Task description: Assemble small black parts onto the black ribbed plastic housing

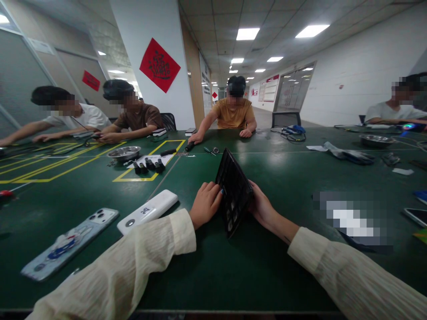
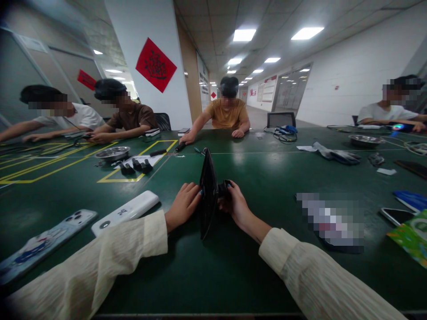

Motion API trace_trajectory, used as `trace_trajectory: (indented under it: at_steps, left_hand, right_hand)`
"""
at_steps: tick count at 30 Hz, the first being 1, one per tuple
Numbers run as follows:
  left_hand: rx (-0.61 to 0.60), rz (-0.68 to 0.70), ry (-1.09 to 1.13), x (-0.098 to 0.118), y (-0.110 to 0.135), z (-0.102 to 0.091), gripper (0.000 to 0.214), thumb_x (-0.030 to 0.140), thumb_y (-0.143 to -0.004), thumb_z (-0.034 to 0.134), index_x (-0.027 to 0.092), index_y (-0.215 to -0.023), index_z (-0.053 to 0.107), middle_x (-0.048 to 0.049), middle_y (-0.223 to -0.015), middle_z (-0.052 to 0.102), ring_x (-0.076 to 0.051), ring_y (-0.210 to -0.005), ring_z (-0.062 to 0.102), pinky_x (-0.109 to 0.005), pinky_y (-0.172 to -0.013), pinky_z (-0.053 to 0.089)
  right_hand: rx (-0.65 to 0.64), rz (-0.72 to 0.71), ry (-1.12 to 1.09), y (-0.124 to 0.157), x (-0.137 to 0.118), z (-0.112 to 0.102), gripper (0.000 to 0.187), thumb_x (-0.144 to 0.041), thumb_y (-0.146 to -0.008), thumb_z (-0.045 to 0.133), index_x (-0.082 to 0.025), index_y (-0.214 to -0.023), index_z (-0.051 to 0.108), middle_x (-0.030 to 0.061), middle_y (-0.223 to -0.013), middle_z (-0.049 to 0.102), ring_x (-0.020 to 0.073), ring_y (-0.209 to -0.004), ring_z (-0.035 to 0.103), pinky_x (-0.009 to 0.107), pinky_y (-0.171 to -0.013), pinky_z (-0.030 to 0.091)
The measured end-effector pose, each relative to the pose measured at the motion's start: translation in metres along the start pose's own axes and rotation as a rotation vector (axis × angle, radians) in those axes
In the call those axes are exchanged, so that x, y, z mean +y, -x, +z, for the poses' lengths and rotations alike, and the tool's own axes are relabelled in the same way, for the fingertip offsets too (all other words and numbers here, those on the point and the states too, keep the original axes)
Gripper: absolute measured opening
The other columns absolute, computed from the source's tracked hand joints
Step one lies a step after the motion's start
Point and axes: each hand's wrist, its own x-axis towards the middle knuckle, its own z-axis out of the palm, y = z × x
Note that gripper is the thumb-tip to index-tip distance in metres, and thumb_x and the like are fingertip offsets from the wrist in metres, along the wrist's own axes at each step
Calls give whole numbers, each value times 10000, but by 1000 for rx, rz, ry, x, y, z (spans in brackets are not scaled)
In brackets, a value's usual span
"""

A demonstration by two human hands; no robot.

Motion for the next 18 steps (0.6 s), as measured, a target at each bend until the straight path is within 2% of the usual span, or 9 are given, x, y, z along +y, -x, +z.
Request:
trace_trajectory:
  at_steps: [6,10,15,18]
  left_hand:
    - [-33,-76,117,-8,-1,3,409,302,-931,261,186,-595,463,-27,-631,533,-168,-626,441,-330,-677,355]
    - [-40,-119,136,-9,-2,2,423,324,-932,238,181,-616,480,-35,-670,571,-170,-653,463,-341,-714,359]
    - [-65,-119,143,-9,-3,0,409,307,-935,184,172,-680,473,-42,-718,558,-176,-711,468,-352,-772,364]
    - [-48,-93,111,-7,-2,1,354,302,-923,224,173,-687,455,-52,-744,548,-193,-764,451,-364,-788,362]
  right_hand:
    - [-84,-6,106,0,1,0,533,-371,-760,505,-276,-1257,338,-28,-616,598,125,-422,524,191,-354,290]
    - [-102,-15,188,1,1,2,602,-397,-767,475,-261,-1306,243,-19,-567,597,140,-412,529,184,-347,291]
    - [-115,-12,136,0,2,1,546,-345,-756,488,-256,-1252,276,-21,-561,587,140,-419,531,194,-371,326]
    - [-108,21,27,-1,4,-1,503,-297,-747,501,-287,-1209,301,-38,-596,575,134,-438,537,212,-401,365]
